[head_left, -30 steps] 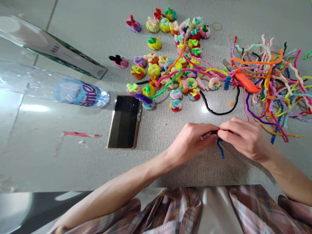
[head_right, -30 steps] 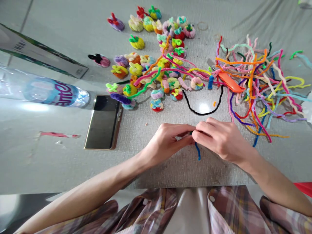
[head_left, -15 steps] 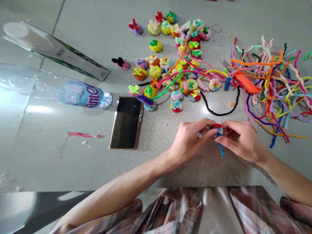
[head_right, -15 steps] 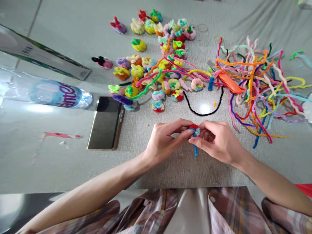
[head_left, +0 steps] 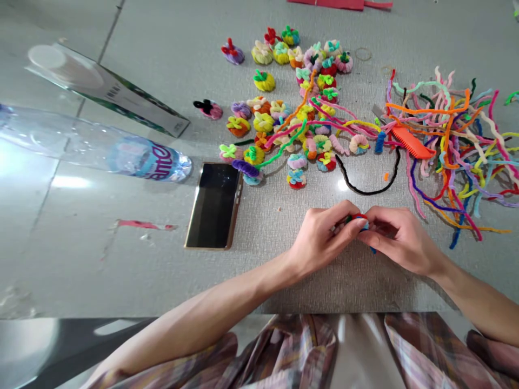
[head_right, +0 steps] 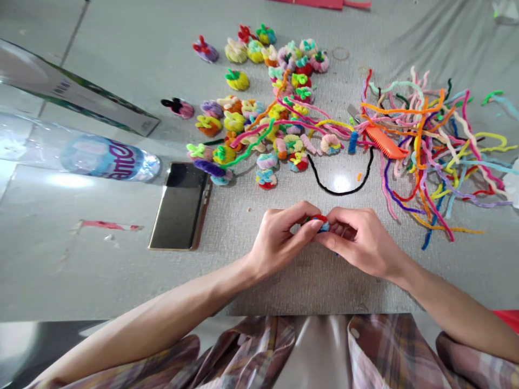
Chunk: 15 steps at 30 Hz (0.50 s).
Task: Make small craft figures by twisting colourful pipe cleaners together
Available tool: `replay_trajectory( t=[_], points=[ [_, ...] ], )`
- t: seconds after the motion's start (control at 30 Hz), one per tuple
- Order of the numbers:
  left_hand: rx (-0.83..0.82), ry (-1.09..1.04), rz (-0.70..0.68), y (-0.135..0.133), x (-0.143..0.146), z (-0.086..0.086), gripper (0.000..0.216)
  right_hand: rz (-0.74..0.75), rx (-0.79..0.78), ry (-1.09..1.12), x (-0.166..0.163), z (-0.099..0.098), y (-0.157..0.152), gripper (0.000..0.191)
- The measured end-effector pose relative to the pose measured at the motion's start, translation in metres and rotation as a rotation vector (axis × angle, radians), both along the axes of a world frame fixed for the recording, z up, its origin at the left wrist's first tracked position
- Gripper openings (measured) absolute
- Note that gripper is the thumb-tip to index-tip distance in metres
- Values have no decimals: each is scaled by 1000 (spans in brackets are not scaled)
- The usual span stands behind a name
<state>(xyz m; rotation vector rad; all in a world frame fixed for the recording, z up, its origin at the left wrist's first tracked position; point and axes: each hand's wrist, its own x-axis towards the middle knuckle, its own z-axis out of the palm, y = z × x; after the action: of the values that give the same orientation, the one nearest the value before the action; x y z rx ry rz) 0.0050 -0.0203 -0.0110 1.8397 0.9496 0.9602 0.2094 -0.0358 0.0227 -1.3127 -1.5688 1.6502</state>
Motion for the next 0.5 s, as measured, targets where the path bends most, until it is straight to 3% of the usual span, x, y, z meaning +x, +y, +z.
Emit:
replay_trajectory(
  t=[0.5],
  points=[
    [-270, -123, -48, 0, 0, 9, 32, 7, -25, 70, -2, -2, 0, 30]
  ],
)
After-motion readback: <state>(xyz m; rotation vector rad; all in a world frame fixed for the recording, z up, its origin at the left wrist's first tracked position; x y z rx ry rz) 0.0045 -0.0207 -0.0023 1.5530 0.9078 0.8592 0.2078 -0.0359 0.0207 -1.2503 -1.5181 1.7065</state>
